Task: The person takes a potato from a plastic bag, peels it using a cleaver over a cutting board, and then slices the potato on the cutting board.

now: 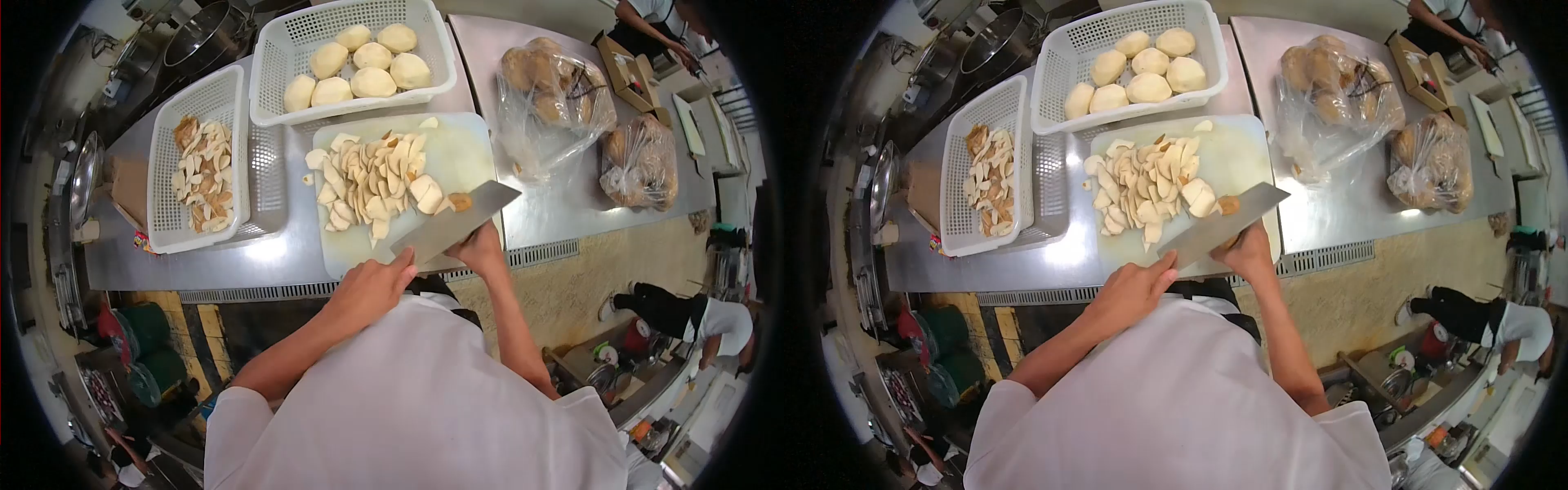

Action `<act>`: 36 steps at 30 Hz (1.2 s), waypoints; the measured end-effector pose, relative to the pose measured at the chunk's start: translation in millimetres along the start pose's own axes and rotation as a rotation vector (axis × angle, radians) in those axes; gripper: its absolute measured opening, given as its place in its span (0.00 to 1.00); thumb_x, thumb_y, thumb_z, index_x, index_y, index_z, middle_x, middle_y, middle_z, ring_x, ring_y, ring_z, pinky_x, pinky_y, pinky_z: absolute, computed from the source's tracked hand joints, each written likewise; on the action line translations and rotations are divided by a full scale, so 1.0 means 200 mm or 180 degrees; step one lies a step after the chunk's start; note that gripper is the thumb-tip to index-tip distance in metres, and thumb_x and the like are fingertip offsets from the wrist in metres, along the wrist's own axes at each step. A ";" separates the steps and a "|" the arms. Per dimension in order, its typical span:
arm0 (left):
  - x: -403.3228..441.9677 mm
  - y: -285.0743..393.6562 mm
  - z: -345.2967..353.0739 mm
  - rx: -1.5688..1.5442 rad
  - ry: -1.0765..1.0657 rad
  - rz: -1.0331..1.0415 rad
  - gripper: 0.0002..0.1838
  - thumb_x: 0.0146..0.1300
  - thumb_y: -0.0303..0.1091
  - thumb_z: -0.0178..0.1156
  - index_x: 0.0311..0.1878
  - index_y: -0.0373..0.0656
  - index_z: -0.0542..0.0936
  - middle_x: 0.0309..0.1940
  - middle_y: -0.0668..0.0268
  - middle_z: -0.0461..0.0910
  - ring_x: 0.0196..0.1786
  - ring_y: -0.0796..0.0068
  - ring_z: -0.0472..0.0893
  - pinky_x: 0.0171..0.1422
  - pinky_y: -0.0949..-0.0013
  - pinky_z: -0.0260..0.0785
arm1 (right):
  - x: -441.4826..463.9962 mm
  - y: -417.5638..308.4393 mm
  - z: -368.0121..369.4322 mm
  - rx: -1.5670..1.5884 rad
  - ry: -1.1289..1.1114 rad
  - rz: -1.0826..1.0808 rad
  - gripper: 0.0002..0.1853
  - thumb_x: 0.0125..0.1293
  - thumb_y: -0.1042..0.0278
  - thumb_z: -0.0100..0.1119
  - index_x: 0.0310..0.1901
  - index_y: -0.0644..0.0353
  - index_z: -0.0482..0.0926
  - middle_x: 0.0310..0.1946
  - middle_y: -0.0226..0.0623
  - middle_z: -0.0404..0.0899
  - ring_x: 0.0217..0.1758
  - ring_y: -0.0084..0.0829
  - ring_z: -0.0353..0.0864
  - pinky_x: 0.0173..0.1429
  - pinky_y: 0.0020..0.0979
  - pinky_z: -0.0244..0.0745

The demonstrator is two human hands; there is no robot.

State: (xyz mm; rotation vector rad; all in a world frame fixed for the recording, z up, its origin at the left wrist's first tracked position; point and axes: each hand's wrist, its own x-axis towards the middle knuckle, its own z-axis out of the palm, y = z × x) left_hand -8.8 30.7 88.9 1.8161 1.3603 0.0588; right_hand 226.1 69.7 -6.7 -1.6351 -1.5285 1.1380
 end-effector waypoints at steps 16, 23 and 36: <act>0.07 -0.11 -0.11 -0.1718 -0.0499 -0.0788 0.27 0.84 0.51 0.43 0.38 0.35 0.77 0.15 0.66 0.72 0.13 0.76 0.72 0.20 0.66 0.65 | 0.00 0.00 -0.06 -0.0194 -0.0201 0.0146 0.62 0.38 0.73 0.86 0.75 0.63 0.54 0.65 0.47 0.74 0.68 0.41 0.77 0.73 0.38 0.74; 0.49 -0.28 0.18 -0.2863 -0.0351 -0.0788 0.29 0.83 0.55 0.44 0.29 0.42 0.67 0.14 0.70 0.69 0.11 0.79 0.69 0.15 0.70 0.61 | -0.02 0.13 -0.06 0.0947 -0.0083 0.0135 0.58 0.41 0.70 0.86 0.74 0.60 0.58 0.64 0.50 0.75 0.68 0.45 0.78 0.69 0.37 0.77; -0.26 -0.03 -0.11 -0.0595 0.0152 0.0262 0.23 0.81 0.45 0.49 0.67 0.40 0.77 0.27 0.45 0.83 0.32 0.38 0.82 0.41 0.46 0.76 | -0.02 0.06 -0.11 -0.1410 0.0060 -0.0145 0.44 0.47 0.63 0.81 0.68 0.55 0.69 0.49 0.51 0.85 0.52 0.55 0.85 0.55 0.46 0.82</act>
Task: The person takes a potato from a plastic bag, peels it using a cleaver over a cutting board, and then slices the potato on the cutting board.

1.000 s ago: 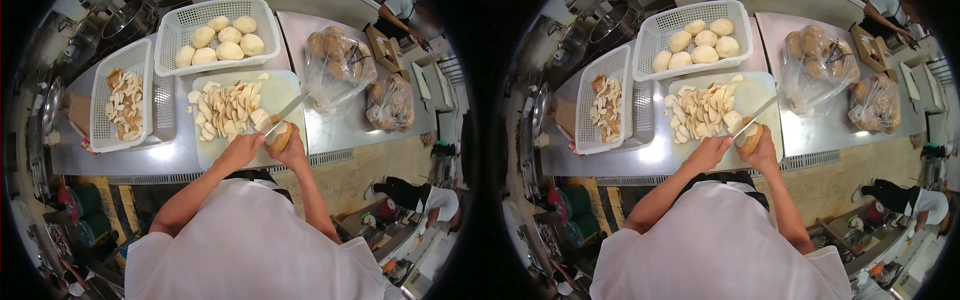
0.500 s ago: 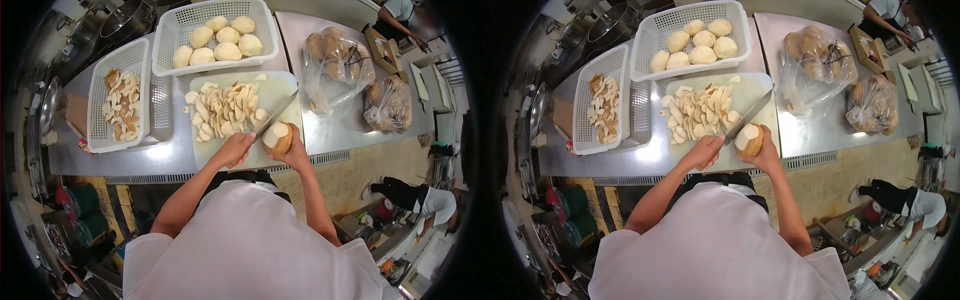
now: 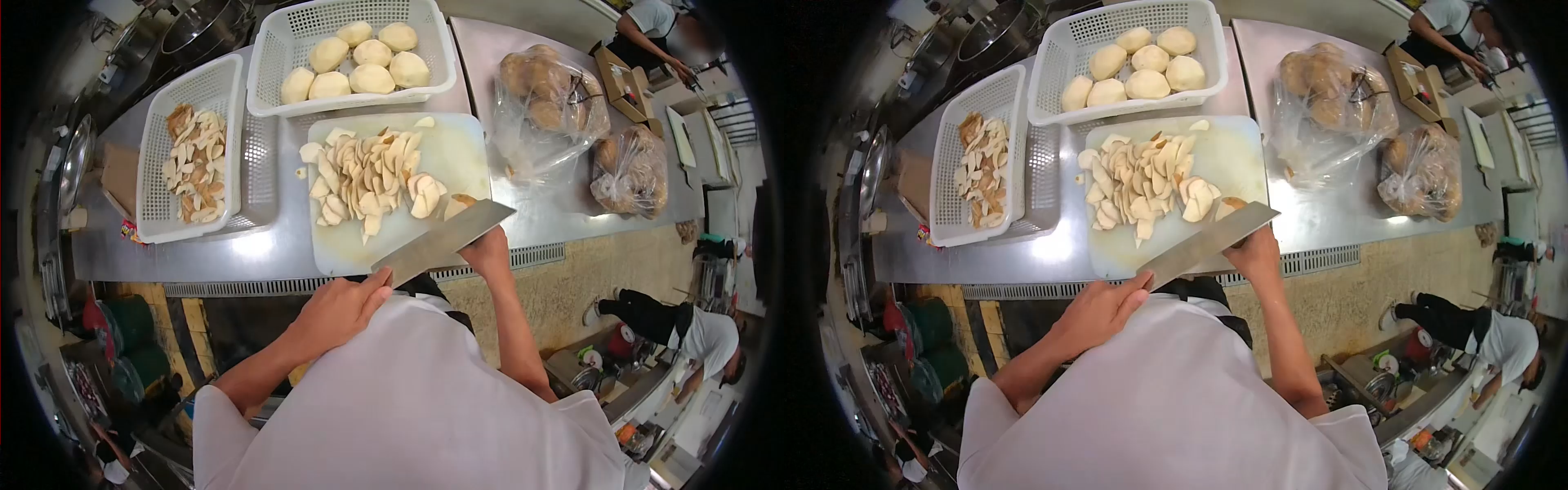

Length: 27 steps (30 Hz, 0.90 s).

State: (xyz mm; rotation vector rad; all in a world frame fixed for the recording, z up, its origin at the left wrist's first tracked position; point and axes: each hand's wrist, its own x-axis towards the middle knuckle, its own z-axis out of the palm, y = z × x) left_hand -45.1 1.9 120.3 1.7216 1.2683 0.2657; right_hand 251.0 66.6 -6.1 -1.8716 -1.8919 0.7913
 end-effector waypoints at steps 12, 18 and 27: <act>0.41 -0.03 0.13 -0.0705 -0.0028 -0.0173 0.23 0.83 0.46 0.47 0.63 0.38 0.80 0.20 0.54 0.77 0.23 0.57 0.80 0.35 0.55 0.74 | -0.06 -0.10 -0.02 0.0016 0.0076 0.0445 0.50 0.46 0.71 0.81 0.72 0.63 0.62 0.60 0.54 0.80 0.62 0.57 0.80 0.62 0.47 0.78; 0.27 -0.09 0.16 -0.0541 0.0158 -0.0007 0.23 0.84 0.49 0.46 0.58 0.37 0.78 0.20 0.53 0.75 0.22 0.60 0.78 0.33 0.57 0.71 | -0.06 -0.09 -0.01 0.0107 0.0198 0.0304 0.51 0.44 0.74 0.81 0.70 0.63 0.62 0.56 0.56 0.81 0.60 0.59 0.81 0.62 0.48 0.79; 0.31 -0.08 0.03 -0.1563 -0.0623 -0.0980 0.28 0.84 0.54 0.42 0.33 0.41 0.70 0.14 0.70 0.69 0.12 0.77 0.69 0.15 0.69 0.61 | -0.06 -0.05 -0.03 0.0155 0.0089 0.0285 0.52 0.44 0.73 0.82 0.72 0.60 0.62 0.58 0.54 0.81 0.61 0.58 0.81 0.63 0.47 0.78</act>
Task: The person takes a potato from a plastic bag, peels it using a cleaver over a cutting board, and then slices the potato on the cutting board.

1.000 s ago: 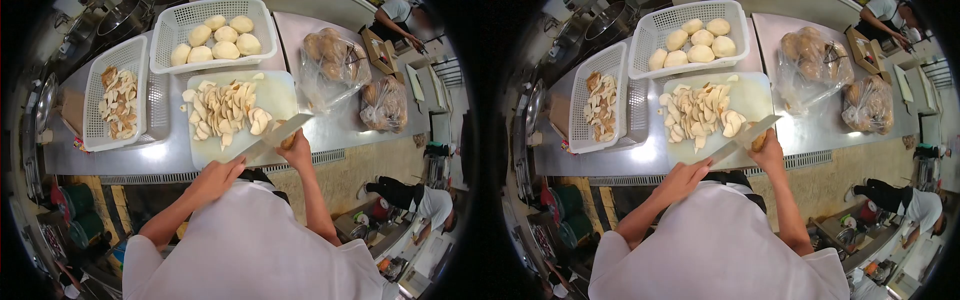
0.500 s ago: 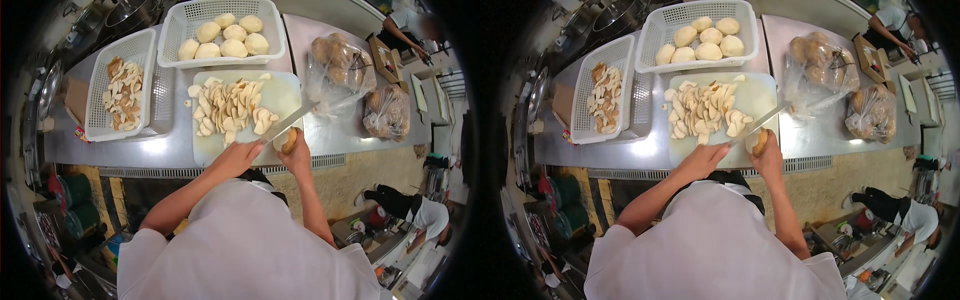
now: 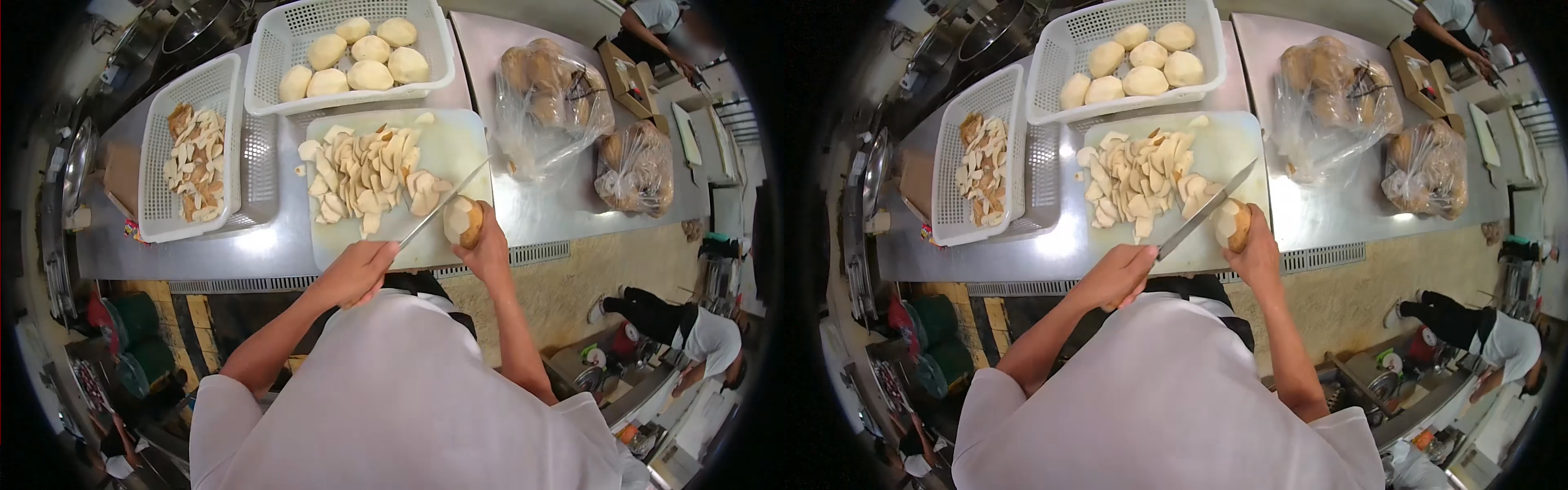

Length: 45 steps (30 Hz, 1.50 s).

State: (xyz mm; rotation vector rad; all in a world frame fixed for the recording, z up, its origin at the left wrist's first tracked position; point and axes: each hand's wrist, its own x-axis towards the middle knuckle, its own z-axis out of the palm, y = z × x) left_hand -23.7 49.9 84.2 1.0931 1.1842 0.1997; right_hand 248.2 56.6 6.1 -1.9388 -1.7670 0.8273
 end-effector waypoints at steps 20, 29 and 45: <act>-0.39 0.04 0.00 0.1733 0.0462 0.0692 0.21 0.81 0.45 0.49 0.67 0.42 0.77 0.30 0.44 0.83 0.35 0.39 0.83 0.43 0.46 0.75 | -0.04 0.12 0.11 -0.0312 -0.0017 -0.0096 0.40 0.47 0.83 0.70 0.66 0.59 0.69 0.51 0.54 0.83 0.53 0.62 0.81 0.52 0.53 0.80; 0.18 0.09 0.04 0.0818 0.0064 -0.0015 0.21 0.82 0.45 0.48 0.63 0.41 0.78 0.27 0.45 0.82 0.34 0.38 0.83 0.43 0.45 0.75 | -0.08 -0.02 0.06 -0.0223 0.0357 -0.0420 0.37 0.49 0.87 0.67 0.64 0.63 0.69 0.51 0.56 0.81 0.55 0.61 0.80 0.55 0.52 0.78; 0.02 0.03 0.00 0.0584 0.0014 0.0098 0.27 0.85 0.50 0.42 0.72 0.44 0.76 0.16 0.73 0.69 0.13 0.86 0.68 0.15 0.75 0.59 | -0.07 0.02 0.04 -0.0055 0.0223 -0.0323 0.40 0.49 0.85 0.71 0.67 0.59 0.70 0.57 0.53 0.81 0.61 0.59 0.79 0.61 0.48 0.78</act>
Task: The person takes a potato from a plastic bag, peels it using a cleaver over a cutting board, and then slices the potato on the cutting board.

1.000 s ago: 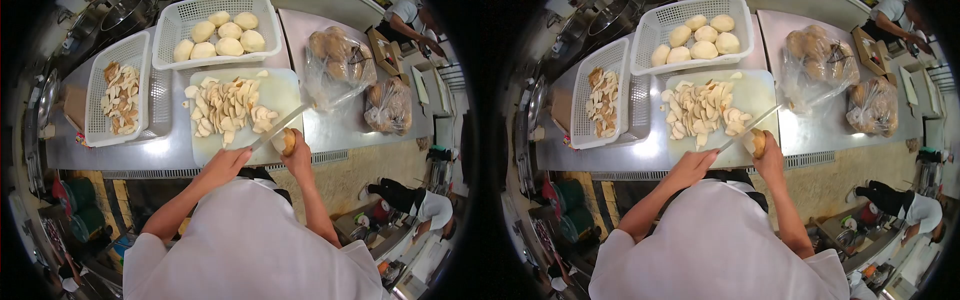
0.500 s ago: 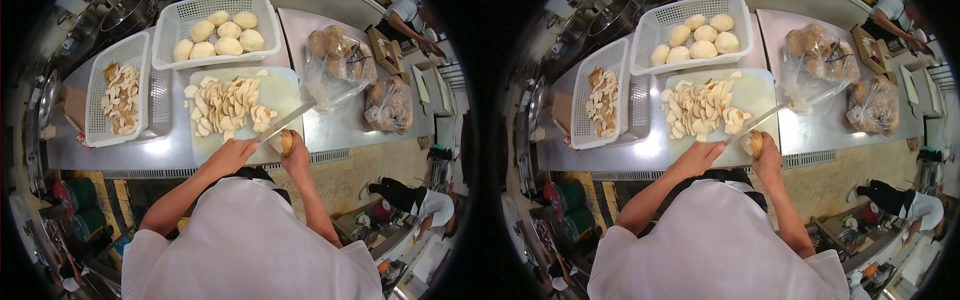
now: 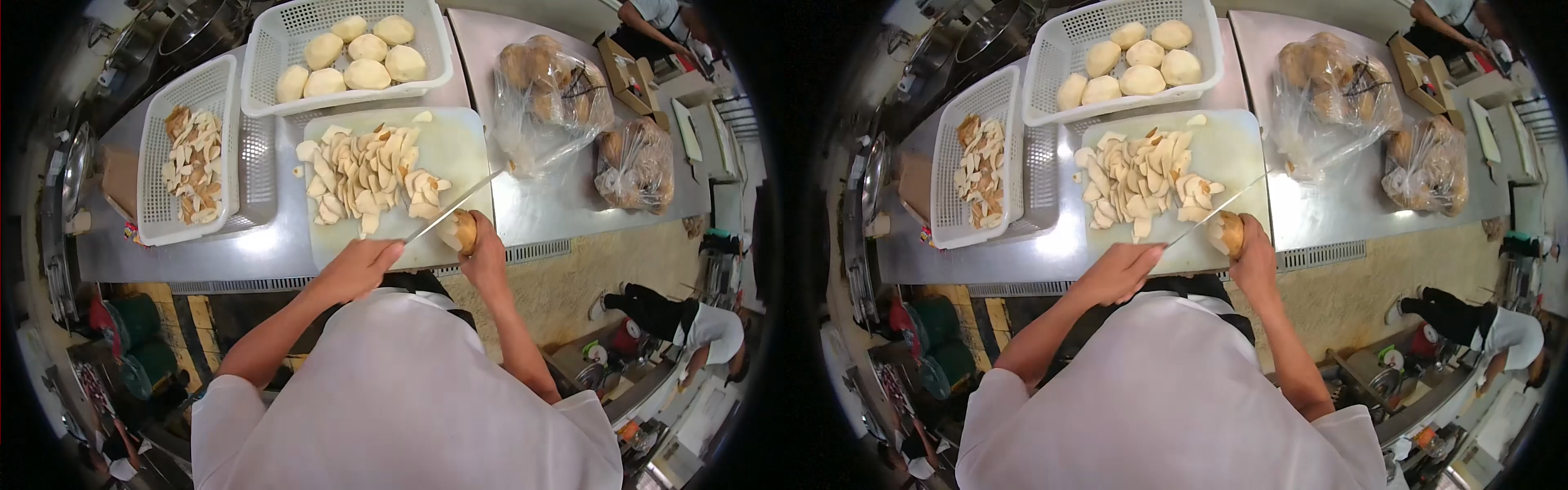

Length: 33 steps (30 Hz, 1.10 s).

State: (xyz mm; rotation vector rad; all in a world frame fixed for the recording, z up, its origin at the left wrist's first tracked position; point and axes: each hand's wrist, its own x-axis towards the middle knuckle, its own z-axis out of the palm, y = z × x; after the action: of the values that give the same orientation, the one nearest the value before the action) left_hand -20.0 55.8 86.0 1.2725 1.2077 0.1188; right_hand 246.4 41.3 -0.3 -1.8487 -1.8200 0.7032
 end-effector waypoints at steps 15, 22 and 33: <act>0.01 -0.17 0.01 -0.1253 -0.0165 -0.0624 0.28 0.83 0.57 0.45 0.33 0.41 0.68 0.16 0.67 0.71 0.12 0.78 0.69 0.14 0.70 0.60 | 0.02 0.01 -0.03 0.0025 -0.0101 -0.0087 0.41 0.45 0.86 0.72 0.65 0.59 0.71 0.58 0.50 0.81 0.61 0.58 0.79 0.62 0.46 0.78; 0.44 -0.36 0.24 -0.1975 0.0051 0.0035 0.28 0.82 0.57 0.46 0.32 0.42 0.69 0.18 0.67 0.71 0.12 0.80 0.69 0.12 0.72 0.59 | 0.04 0.02 -0.09 0.0073 -0.0234 -0.0313 0.42 0.45 0.87 0.72 0.66 0.59 0.71 0.60 0.52 0.79 0.63 0.57 0.78 0.65 0.46 0.76; -0.39 -0.04 -0.04 0.0577 0.0280 0.0359 0.22 0.81 0.45 0.49 0.63 0.36 0.79 0.32 0.41 0.81 0.35 0.39 0.81 0.45 0.50 0.74 | -0.03 0.07 0.07 0.0075 0.0351 0.0106 0.43 0.46 0.91 0.68 0.68 0.63 0.67 0.56 0.57 0.78 0.61 0.64 0.77 0.61 0.50 0.77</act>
State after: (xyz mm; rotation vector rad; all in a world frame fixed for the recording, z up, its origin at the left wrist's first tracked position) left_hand -64.9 6.5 129.3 1.5079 1.2433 0.1514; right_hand 248.8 34.2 -19.4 -1.8685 -1.7080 0.6192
